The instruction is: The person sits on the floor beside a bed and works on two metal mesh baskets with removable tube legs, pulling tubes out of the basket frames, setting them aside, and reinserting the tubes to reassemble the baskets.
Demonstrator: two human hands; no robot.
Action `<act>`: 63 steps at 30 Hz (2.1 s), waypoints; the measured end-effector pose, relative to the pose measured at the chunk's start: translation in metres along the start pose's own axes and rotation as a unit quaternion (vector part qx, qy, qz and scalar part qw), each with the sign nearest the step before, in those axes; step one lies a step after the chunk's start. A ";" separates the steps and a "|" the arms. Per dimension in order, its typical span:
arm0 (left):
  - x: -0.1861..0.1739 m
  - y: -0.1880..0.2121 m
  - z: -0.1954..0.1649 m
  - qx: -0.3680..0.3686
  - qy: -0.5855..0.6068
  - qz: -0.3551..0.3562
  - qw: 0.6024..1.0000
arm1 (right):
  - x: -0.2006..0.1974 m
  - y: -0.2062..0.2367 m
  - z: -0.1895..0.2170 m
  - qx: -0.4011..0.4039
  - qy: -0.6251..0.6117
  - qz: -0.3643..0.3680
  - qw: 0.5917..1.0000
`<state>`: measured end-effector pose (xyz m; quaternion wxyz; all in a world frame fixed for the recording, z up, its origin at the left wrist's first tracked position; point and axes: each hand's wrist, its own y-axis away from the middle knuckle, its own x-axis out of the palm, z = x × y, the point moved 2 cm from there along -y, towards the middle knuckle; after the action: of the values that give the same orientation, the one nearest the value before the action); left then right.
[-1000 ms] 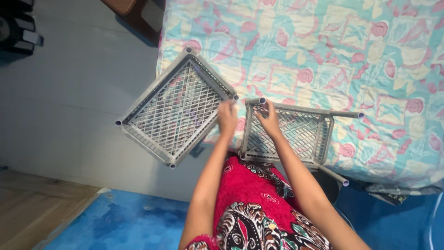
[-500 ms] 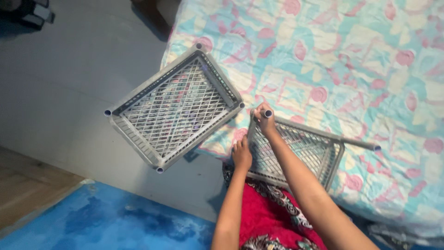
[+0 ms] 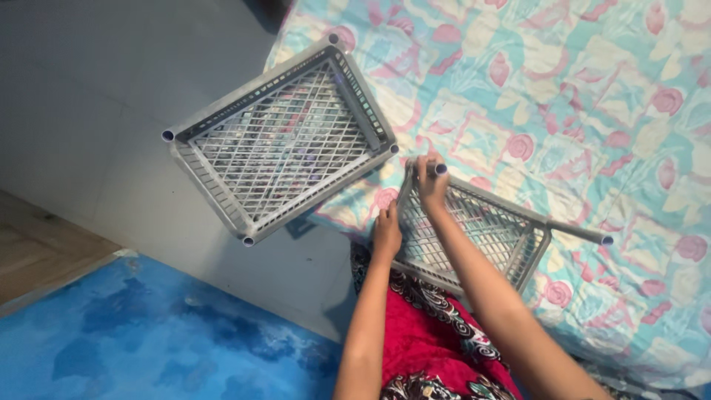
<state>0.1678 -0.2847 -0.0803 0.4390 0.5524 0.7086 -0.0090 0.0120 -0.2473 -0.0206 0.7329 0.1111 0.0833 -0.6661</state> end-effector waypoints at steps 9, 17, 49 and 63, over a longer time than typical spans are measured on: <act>0.014 -0.006 0.010 0.027 0.019 -0.016 0.999 | -0.001 -0.032 -0.028 0.081 -0.095 0.207 0.970; 0.014 -0.002 0.017 0.054 0.011 -0.023 0.998 | -0.012 -0.025 -0.022 -0.051 0.017 0.299 0.953; -0.074 -0.020 0.093 0.119 0.061 0.057 0.989 | 0.138 -0.044 0.032 -0.096 0.192 0.228 0.950; -0.030 -0.018 0.091 0.177 0.016 0.136 0.975 | 0.044 0.021 -0.003 -0.134 0.207 0.071 0.967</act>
<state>0.2092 -0.3603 -0.1254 0.3204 0.7121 0.6212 -0.0657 0.0372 -0.2870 -0.0338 0.7534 0.1531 0.3135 -0.5574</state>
